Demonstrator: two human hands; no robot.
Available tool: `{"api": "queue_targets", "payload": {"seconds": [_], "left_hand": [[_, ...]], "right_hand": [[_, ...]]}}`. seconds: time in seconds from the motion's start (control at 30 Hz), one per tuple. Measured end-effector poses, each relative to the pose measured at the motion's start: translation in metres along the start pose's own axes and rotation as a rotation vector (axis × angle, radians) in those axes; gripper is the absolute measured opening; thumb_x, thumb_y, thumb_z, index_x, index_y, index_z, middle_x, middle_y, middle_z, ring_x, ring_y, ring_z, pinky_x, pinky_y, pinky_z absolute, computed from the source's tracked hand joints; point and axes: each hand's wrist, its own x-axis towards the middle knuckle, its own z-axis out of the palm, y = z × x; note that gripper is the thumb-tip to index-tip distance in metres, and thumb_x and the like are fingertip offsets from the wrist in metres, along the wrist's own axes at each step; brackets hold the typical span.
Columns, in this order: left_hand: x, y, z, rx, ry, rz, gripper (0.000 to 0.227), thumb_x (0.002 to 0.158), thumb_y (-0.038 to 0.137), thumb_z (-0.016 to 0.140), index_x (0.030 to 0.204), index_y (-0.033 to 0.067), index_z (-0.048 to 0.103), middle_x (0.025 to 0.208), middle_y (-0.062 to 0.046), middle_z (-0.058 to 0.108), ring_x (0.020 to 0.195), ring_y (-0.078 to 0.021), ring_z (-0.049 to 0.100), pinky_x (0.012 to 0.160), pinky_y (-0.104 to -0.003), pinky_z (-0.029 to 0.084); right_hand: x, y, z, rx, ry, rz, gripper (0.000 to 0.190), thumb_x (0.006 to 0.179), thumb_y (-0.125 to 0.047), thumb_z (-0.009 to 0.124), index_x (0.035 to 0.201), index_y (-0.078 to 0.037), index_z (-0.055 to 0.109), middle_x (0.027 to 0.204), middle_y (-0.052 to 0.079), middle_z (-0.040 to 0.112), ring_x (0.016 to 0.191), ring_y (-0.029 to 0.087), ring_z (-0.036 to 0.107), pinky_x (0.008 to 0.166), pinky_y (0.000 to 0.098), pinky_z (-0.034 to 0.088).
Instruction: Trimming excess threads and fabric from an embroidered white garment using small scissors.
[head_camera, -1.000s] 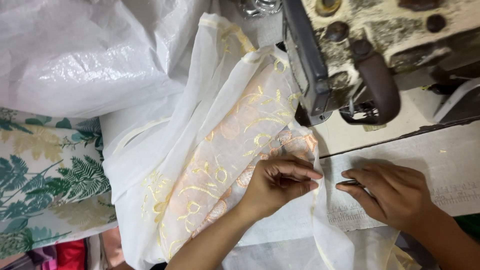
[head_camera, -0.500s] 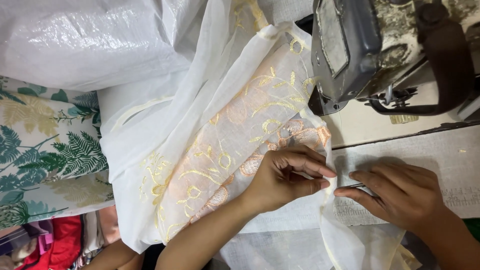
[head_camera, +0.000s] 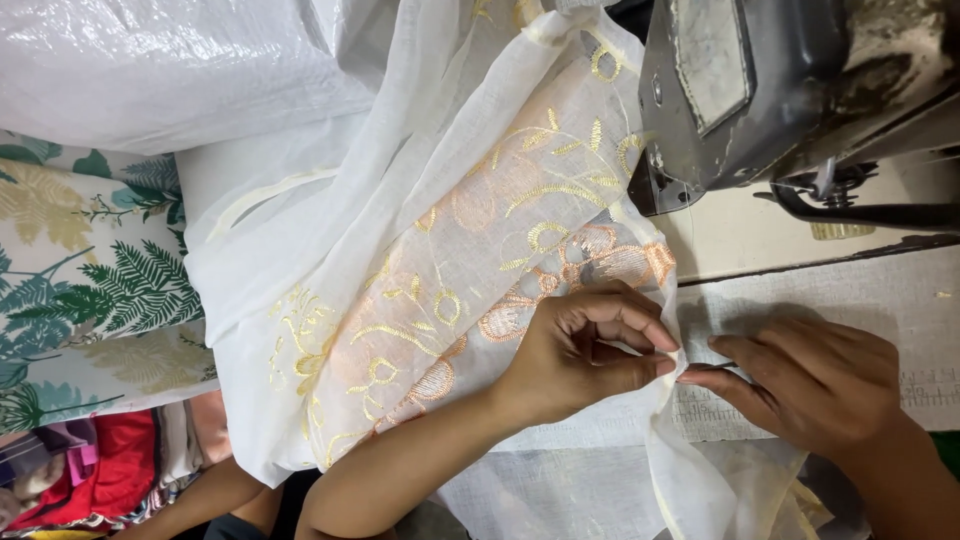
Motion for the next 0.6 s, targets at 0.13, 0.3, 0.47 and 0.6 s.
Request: {"api": "queue_targets", "payload": {"seconds": [0.13,0.3,0.47,0.6], "left_hand": [[0.0,0.0004,-0.0002,-0.003,0.005,-0.014,0.012,0.083,0.003,0.07,0.093,0.0065,0.065,0.094,-0.004,0.059,0.083,-0.0104,0.064,0.073,-0.016,0.054],[0.0001,0.0004,-0.0007,-0.018,0.023,-0.044,0.012,0.083,0.003,0.07,0.092,0.0068,0.065,0.094,-0.004,0.06,0.084,-0.0106,0.064,0.072,-0.016,0.055],[0.0008,-0.0019,-0.0019,-0.028,0.029,-0.043,0.012,0.083,0.002,0.07,0.092,0.0077,0.065,0.094,-0.004,0.059,0.084,-0.0096,0.064,0.074,-0.016,0.054],[0.0013,-0.0018,-0.0014,-0.022,0.029,-0.024,0.012,0.083,0.002,0.07,0.092,0.0073,0.065,0.094,-0.004,0.059,0.084,-0.0101,0.064,0.074,-0.016,0.055]], "right_hand": [[0.0011,0.0001,-0.0002,-0.004,-0.008,0.0,0.035,0.078,-0.038,0.076,0.072,-0.004,0.067,0.062,0.006,0.059,0.048,0.02,0.052,0.051,0.0325,0.047],[0.0057,-0.0015,-0.001,-0.006,-0.023,0.002,0.034,0.079,-0.036,0.075,0.075,-0.004,0.067,0.063,0.006,0.057,0.049,0.021,0.051,0.052,0.0331,0.047],[0.0028,-0.0012,0.0012,-0.023,-0.02,0.018,0.034,0.08,-0.036,0.074,0.072,-0.004,0.066,0.061,0.005,0.057,0.047,0.021,0.05,0.049,0.0312,0.043],[0.0016,-0.0019,0.001,-0.044,-0.023,0.025,0.034,0.081,-0.036,0.075,0.071,-0.004,0.065,0.061,0.005,0.057,0.048,0.021,0.051,0.049,0.0306,0.043]]}}
